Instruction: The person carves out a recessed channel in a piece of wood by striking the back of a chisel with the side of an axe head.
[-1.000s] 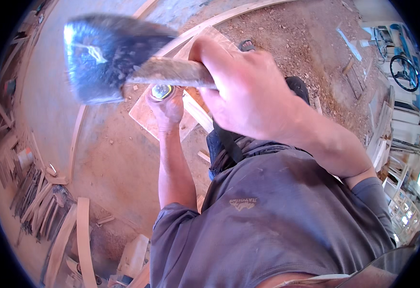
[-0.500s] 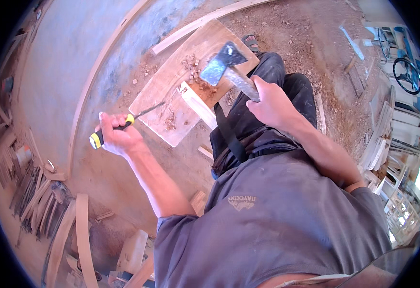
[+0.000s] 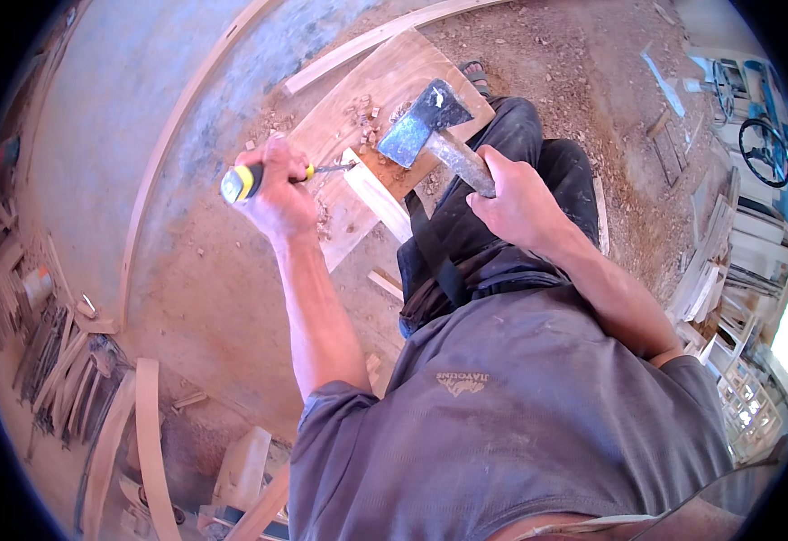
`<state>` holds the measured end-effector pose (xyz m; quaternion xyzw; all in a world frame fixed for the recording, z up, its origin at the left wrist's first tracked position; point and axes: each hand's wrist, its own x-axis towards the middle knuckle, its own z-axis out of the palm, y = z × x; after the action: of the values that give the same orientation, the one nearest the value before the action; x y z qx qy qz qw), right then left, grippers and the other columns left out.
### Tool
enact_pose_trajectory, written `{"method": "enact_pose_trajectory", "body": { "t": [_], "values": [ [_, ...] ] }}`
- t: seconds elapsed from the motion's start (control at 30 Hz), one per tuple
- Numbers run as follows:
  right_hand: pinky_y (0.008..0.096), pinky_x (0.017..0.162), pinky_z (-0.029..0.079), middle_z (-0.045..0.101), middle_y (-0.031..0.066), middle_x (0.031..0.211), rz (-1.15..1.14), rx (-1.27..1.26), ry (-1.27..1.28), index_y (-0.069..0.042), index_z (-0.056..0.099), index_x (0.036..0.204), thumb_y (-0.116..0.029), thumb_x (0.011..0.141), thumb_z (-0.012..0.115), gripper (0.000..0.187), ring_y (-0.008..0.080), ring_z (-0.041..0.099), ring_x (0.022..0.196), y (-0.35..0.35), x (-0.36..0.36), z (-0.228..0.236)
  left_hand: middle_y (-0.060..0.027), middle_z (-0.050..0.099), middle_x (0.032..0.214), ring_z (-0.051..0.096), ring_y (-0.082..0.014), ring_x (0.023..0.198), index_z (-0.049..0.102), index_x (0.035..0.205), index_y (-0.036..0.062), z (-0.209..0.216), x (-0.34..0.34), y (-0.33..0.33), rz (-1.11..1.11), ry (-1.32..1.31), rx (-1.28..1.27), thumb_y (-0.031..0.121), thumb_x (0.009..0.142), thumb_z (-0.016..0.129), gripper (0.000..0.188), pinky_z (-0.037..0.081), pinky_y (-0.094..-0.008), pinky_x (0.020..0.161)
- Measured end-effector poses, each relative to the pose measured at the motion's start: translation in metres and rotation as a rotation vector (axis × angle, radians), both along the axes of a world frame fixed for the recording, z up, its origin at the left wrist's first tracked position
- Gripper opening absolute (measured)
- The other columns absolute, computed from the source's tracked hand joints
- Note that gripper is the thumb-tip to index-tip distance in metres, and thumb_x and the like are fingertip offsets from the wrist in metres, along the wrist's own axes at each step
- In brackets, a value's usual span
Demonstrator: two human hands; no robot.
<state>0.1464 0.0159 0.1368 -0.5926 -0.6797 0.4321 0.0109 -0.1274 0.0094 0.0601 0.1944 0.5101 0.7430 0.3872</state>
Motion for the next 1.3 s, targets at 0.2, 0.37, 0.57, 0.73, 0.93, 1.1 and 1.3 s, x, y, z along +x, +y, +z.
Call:
{"method": "enact_pose_trajectory", "body": {
  "t": [0.2, 0.37, 0.57, 0.73, 0.93, 1.1, 1.3],
  "values": [
    [0.0485, 0.078, 0.054, 0.069, 0.0291, 0.09, -0.004, 0.213, 0.175, 0.003, 0.055, 0.121, -0.011, 0.085, 0.071, 0.042, 0.0465, 0.068, 0.09, 0.015, -0.012, 0.015, -0.0052, 0.057, 0.061, 0.053, -0.0143, 0.053, 0.06, 0.077, 0.0036, 0.013, 0.022, 0.006, -0.058, 0.316, -0.254, 0.002, 0.089, 0.076, 0.02, 0.047, -0.0296, 0.055],
    [0.0356, 0.066, 0.054, 0.067, 0.0122, 0.081, -0.073, 0.581, 0.49, 0.001, 0.062, 0.106, -0.013, 0.088, 0.072, 0.025, 0.0216, 0.067, 0.071, 0.047, -0.044, 0.097, 0.0009, 0.06, 0.064, 0.053, -0.008, 0.059, 0.062, 0.071, 0.008, 0.006, 0.05, -0.003, 0.013, 0.607, -0.132, 0.011, 0.088, 0.081, 0.026, 0.044, -0.0262, 0.055],
    [0.0409, 0.061, 0.055, 0.068, 0.0127, 0.074, 0.36, 0.581, 0.182, -0.002, 0.061, 0.104, -0.009, 0.089, 0.066, 0.018, 0.0267, 0.069, 0.065, 0.042, -0.05, 0.087, -0.0058, 0.068, 0.077, 0.061, -0.0115, 0.07, 0.07, 0.084, 0.0041, 0.013, 0.057, -0.001, -0.048, 0.814, -0.085, 0.003, 0.086, 0.076, 0.007, 0.048, -0.0279, 0.064],
    [0.0484, 0.062, 0.054, 0.068, 0.0221, 0.077, 0.461, 0.497, -0.065, -0.002, 0.056, 0.108, -0.009, 0.088, 0.063, 0.022, 0.0409, 0.069, 0.072, 0.047, -0.046, 0.086, -0.0044, 0.072, 0.087, 0.064, -0.0112, 0.079, 0.072, 0.095, 0.0012, 0.012, 0.052, 0.004, -0.133, 0.551, -0.08, 0.002, 0.086, 0.074, 0.009, 0.05, -0.0281, 0.07],
    [0.027, 0.05, 0.046, 0.068, 0.0034, 0.075, 0.047, 0.795, 0.428, -0.005, 0.065, 0.103, -0.007, 0.094, 0.068, 0.01, 0.0109, 0.059, 0.057, 0.056, -0.051, 0.18, 0.0052, 0.058, 0.069, 0.051, -0.0059, 0.066, 0.062, 0.073, 0.0056, 0.013, 0.047, -0.006, -0.292, 0.457, -0.196, 0.015, 0.086, 0.084, 0.027, 0.044, -0.0259, 0.059],
    [0.0312, 0.051, 0.048, 0.064, 0.0087, 0.071, 0.259, 0.753, 0.855, -0.005, 0.063, 0.099, -0.005, 0.094, 0.066, 0.006, 0.0154, 0.058, 0.055, 0.058, -0.046, 0.138, 0.0051, 0.062, 0.071, 0.053, -0.0063, 0.067, 0.067, 0.076, 0.0061, 0.019, 0.044, -0.004, -0.408, 0.405, -0.212, 0.018, 0.085, 0.086, 0.024, 0.045, -0.0254, 0.061],
    [0.0466, 0.069, 0.053, 0.068, 0.0249, 0.086, 0.287, 0.393, -0.097, 0.003, 0.056, 0.112, -0.011, 0.086, 0.066, 0.031, 0.0444, 0.069, 0.086, 0.042, -0.038, 0.101, -0.0005, 0.071, 0.076, 0.064, -0.0102, 0.07, 0.073, 0.084, 0.0055, 0.008, 0.037, 0.005, -0.377, 0.417, -0.161, 0.012, 0.083, 0.085, 0.014, 0.053, -0.0277, 0.066]
  ]
}}
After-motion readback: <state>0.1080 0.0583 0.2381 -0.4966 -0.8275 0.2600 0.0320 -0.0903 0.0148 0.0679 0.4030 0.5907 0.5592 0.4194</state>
